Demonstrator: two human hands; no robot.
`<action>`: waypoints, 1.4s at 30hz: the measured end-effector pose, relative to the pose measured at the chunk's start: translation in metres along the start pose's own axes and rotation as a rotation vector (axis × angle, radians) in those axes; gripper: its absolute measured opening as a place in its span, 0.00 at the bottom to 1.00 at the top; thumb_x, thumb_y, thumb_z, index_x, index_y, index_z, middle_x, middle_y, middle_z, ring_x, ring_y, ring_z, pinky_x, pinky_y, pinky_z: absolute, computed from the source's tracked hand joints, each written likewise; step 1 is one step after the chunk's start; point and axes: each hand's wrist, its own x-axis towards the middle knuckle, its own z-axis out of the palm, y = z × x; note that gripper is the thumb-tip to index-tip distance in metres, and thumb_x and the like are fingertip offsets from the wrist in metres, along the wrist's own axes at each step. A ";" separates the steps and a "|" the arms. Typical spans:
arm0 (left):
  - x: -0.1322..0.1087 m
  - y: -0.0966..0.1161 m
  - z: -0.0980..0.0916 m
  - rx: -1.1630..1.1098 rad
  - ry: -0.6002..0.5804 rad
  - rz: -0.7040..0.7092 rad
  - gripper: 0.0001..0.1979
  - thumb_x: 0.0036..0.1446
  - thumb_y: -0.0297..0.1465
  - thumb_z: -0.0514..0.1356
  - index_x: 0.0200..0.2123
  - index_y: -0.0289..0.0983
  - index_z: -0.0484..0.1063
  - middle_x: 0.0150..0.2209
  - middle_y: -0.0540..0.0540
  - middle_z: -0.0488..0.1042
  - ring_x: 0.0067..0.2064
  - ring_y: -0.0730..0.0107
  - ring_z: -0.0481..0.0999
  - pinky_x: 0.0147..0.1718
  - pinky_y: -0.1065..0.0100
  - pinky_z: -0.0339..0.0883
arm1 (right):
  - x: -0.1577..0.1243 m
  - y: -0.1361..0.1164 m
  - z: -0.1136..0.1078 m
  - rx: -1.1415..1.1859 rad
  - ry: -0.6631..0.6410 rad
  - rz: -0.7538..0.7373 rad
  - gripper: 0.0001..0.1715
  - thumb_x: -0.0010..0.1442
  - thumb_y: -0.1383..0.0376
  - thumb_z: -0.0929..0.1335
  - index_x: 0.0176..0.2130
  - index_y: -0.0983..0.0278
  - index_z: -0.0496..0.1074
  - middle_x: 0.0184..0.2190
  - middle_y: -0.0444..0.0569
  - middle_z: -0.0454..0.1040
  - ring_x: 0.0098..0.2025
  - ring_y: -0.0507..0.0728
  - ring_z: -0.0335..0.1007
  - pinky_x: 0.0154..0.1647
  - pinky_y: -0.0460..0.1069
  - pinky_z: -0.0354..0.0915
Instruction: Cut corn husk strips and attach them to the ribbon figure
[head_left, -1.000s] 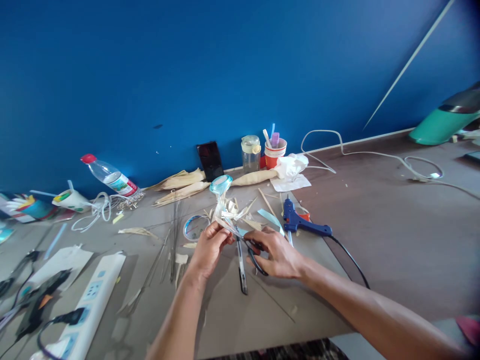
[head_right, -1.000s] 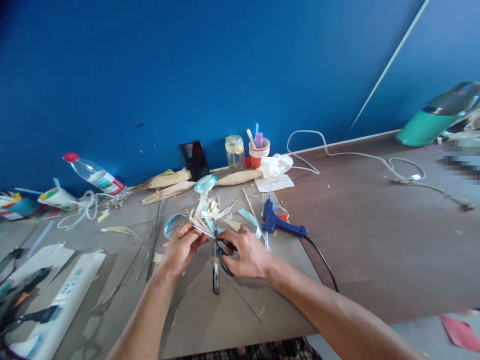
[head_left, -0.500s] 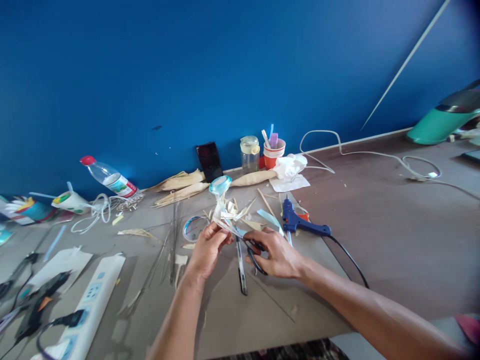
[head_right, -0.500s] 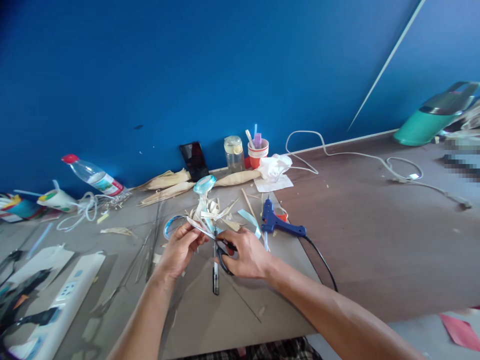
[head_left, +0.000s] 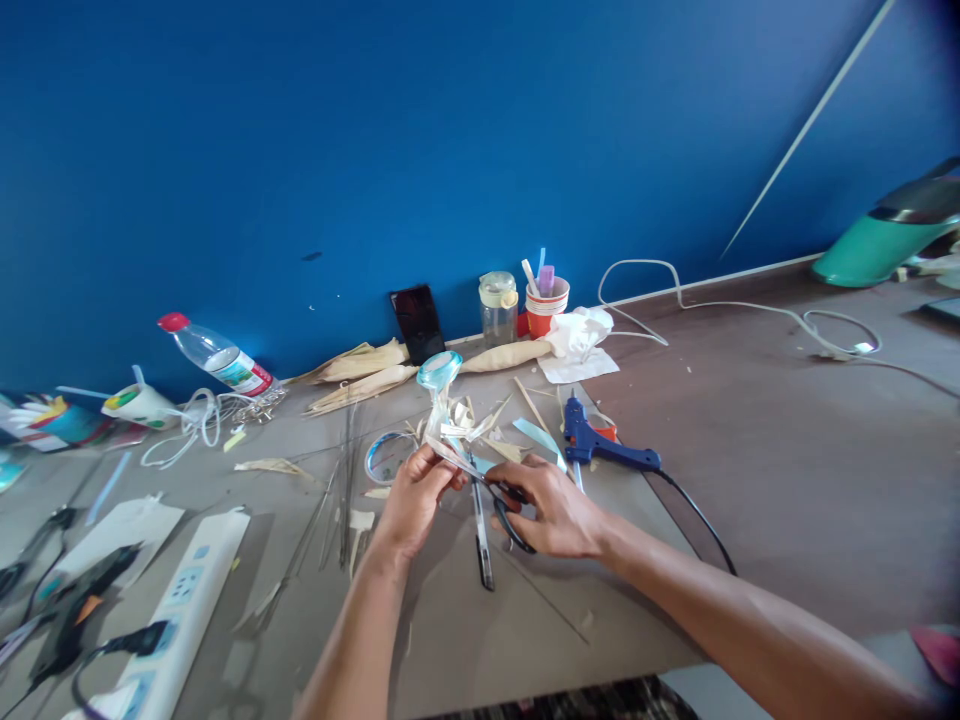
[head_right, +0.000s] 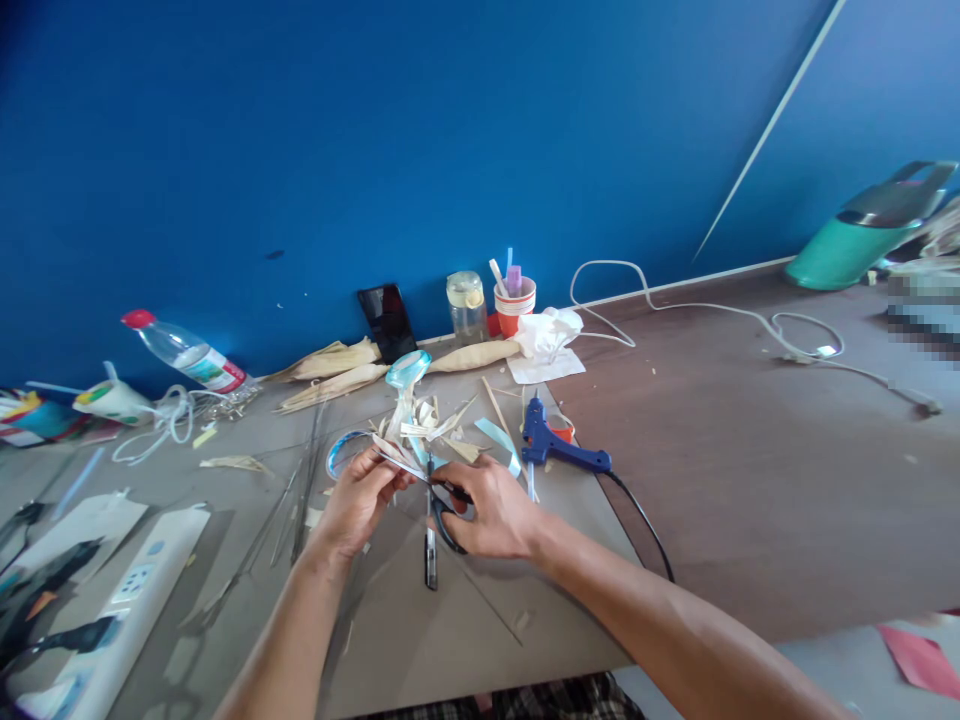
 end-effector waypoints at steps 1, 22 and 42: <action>0.000 0.000 0.000 0.003 0.003 -0.001 0.05 0.49 0.31 0.62 0.27 0.35 0.72 0.25 0.50 0.71 0.28 0.74 0.68 0.31 0.72 0.62 | 0.000 0.000 0.000 0.002 0.003 -0.001 0.18 0.49 0.68 0.68 0.43 0.65 0.73 0.24 0.44 0.72 0.27 0.53 0.64 0.37 0.49 0.61; 0.001 -0.002 -0.003 0.001 -0.027 0.022 0.03 0.51 0.30 0.61 0.29 0.35 0.72 0.26 0.50 0.71 0.29 0.73 0.68 0.32 0.71 0.62 | 0.002 -0.002 0.000 -0.030 0.002 0.016 0.17 0.49 0.71 0.67 0.42 0.64 0.74 0.24 0.45 0.73 0.27 0.53 0.64 0.34 0.47 0.61; 0.000 0.003 -0.005 0.054 0.001 0.029 0.05 0.49 0.31 0.61 0.28 0.34 0.72 0.24 0.50 0.72 0.27 0.75 0.67 0.30 0.73 0.61 | 0.002 0.001 0.000 -0.157 0.048 -0.046 0.16 0.49 0.72 0.67 0.40 0.64 0.74 0.25 0.46 0.74 0.29 0.55 0.67 0.37 0.49 0.61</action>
